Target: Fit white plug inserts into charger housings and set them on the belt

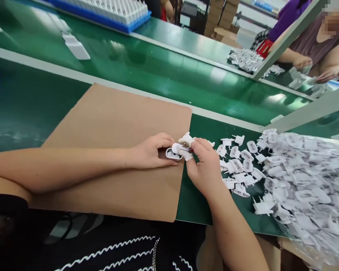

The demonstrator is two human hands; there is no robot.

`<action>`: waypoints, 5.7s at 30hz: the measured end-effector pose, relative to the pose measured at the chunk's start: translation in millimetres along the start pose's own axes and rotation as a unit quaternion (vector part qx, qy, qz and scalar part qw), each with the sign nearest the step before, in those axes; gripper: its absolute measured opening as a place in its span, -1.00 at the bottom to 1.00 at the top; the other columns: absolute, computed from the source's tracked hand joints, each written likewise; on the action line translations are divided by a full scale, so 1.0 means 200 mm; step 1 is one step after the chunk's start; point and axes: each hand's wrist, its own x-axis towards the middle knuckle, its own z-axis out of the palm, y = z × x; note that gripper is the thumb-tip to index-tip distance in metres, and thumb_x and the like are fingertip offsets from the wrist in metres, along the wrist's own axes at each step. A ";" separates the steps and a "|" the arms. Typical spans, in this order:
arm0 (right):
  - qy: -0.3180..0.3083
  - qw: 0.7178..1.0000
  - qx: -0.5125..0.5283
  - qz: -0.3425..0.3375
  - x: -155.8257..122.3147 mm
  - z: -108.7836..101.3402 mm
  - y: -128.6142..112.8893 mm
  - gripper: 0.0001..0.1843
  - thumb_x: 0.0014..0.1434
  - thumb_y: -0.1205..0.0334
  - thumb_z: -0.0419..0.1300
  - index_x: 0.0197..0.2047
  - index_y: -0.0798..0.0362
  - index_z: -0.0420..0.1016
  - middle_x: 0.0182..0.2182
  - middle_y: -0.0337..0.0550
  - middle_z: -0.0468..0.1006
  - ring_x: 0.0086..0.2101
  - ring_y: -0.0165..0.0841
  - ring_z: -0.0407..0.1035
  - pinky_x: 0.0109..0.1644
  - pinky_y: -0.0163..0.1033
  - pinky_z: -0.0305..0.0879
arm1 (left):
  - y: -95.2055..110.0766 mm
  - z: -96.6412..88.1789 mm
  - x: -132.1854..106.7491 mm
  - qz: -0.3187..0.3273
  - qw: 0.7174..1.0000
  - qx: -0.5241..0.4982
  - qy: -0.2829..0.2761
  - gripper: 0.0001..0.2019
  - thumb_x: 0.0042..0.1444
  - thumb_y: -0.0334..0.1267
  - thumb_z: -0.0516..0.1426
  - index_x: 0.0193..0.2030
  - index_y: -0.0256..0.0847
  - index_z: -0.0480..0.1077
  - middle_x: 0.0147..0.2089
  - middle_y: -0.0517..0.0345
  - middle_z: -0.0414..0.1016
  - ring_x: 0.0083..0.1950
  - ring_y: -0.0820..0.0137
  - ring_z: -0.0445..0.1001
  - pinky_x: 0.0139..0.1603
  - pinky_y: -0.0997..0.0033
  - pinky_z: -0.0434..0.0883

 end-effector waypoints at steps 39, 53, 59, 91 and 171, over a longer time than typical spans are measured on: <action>-0.025 0.986 -0.150 -0.068 0.01 0.08 -0.11 -0.72 0.15 0.54 0.08 -0.31 -0.03 0.49 -0.37 -0.14 0.49 -0.35 -0.25 0.31 -0.28 -0.15 0.30 | 0.01 -0.01 0.00 -0.018 0.999 -0.031 0.004 -0.92 0.07 -0.23 0.34 -0.34 -0.14 0.56 -0.20 0.11 0.60 -0.09 0.23 0.53 0.01 0.22 0.47; -0.059 0.983 -0.148 0.087 0.02 0.05 0.12 -0.53 0.27 0.31 0.16 0.24 0.05 0.44 0.00 0.11 0.60 0.02 -0.02 0.37 0.10 0.11 0.31 | -0.10 -0.33 0.36 -0.116 0.985 0.054 0.116 -0.74 -0.07 -0.16 0.36 -0.30 -0.29 0.55 -0.27 0.17 0.55 -0.20 0.31 0.50 -0.14 0.31 0.42; -0.121 0.971 -0.184 0.095 0.04 0.11 0.06 -0.68 0.19 0.45 0.18 0.00 0.02 0.51 -0.13 -0.01 0.64 -0.05 -0.07 0.42 0.11 0.03 0.22 | -0.50 -0.44 0.76 -0.174 0.953 0.116 0.220 -0.77 0.00 -0.19 0.33 -0.27 -0.28 0.47 -0.35 0.27 0.47 -0.18 0.46 0.33 -0.05 0.43 0.31; -0.270 0.956 -0.034 0.106 -0.05 -0.02 -0.05 -0.69 0.18 0.30 0.19 0.02 0.11 0.41 0.02 0.00 0.38 -0.29 -0.28 0.40 -0.33 -0.18 0.26 | -0.14 0.41 1.47 -0.128 0.953 0.271 -0.050 -0.75 0.39 -0.15 0.05 0.06 -0.23 0.41 0.26 -0.13 0.34 -0.02 0.27 0.50 -0.01 0.27 0.40; -0.063 0.988 -0.139 -0.008 0.07 0.09 -0.04 -0.68 0.11 0.51 0.10 -0.19 -0.03 0.56 -0.29 -0.11 0.58 -0.24 -0.20 0.42 -0.19 -0.17 0.35 | -0.03 -0.07 0.11 -0.015 0.993 -0.082 -0.083 -0.81 0.18 -0.13 0.26 -0.28 -0.23 0.52 -0.18 0.08 0.48 -0.12 0.32 0.51 -0.06 0.34 0.45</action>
